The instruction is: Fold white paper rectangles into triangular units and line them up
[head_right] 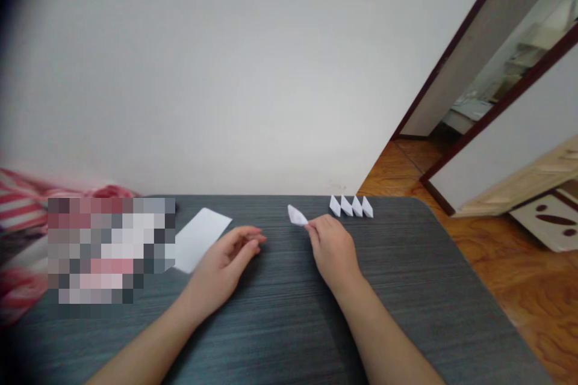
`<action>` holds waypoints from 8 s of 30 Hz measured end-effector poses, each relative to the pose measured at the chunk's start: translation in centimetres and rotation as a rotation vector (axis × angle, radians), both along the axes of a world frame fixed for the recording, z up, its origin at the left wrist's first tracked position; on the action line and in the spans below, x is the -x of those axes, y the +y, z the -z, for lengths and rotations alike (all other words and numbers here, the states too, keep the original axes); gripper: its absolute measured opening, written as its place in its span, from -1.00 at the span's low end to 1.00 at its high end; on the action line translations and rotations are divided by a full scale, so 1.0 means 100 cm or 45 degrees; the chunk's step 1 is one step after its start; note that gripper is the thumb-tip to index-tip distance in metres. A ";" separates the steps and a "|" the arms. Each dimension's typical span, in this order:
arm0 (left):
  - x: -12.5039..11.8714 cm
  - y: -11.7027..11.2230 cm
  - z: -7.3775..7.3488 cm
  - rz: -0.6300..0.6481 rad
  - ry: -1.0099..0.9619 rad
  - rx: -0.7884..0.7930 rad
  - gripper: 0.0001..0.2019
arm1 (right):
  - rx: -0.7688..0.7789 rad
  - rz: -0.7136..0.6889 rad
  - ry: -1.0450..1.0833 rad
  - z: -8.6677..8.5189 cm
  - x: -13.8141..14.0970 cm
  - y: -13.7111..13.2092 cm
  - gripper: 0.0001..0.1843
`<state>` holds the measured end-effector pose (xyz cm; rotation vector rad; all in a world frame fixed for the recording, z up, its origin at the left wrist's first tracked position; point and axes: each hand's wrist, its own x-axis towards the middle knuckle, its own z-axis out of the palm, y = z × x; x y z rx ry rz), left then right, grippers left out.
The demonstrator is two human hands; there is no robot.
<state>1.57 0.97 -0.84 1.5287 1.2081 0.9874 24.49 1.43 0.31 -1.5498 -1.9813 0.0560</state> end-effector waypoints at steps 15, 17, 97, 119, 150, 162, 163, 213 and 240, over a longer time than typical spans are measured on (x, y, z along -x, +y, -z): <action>0.004 -0.001 0.002 0.023 0.107 -0.081 -0.77 | 0.035 0.454 -0.384 0.005 -0.023 0.015 -0.78; 0.006 -0.002 0.001 0.021 0.108 -0.087 -0.77 | 0.015 0.444 -0.391 0.006 -0.022 0.015 -0.79; 0.018 -0.008 -0.001 -0.014 0.250 -0.325 -0.83 | -0.019 -0.379 -0.089 0.003 0.010 0.007 -0.77; 0.051 0.001 -0.025 -0.348 1.621 -0.357 -0.74 | 0.127 -0.619 -0.144 0.010 0.004 0.004 -0.72; 0.058 0.007 -0.024 -0.453 1.570 -0.473 -0.71 | 0.147 -0.619 -0.071 0.013 0.002 0.005 -0.73; 0.034 -0.004 -0.030 -0.591 0.221 -0.240 -0.76 | 0.132 -0.580 0.029 0.007 0.006 0.001 -0.73; 0.029 -0.005 -0.028 -0.539 0.085 -0.150 -0.76 | 0.127 -0.549 0.100 0.007 0.008 0.000 -0.72; 0.009 -0.006 -0.014 0.124 -0.441 0.322 -0.66 | 0.661 -0.347 0.714 -0.004 0.034 -0.017 -0.76; 0.013 -0.006 -0.009 0.228 -0.062 0.257 -0.71 | 0.600 -0.350 0.708 0.001 0.031 -0.014 -0.75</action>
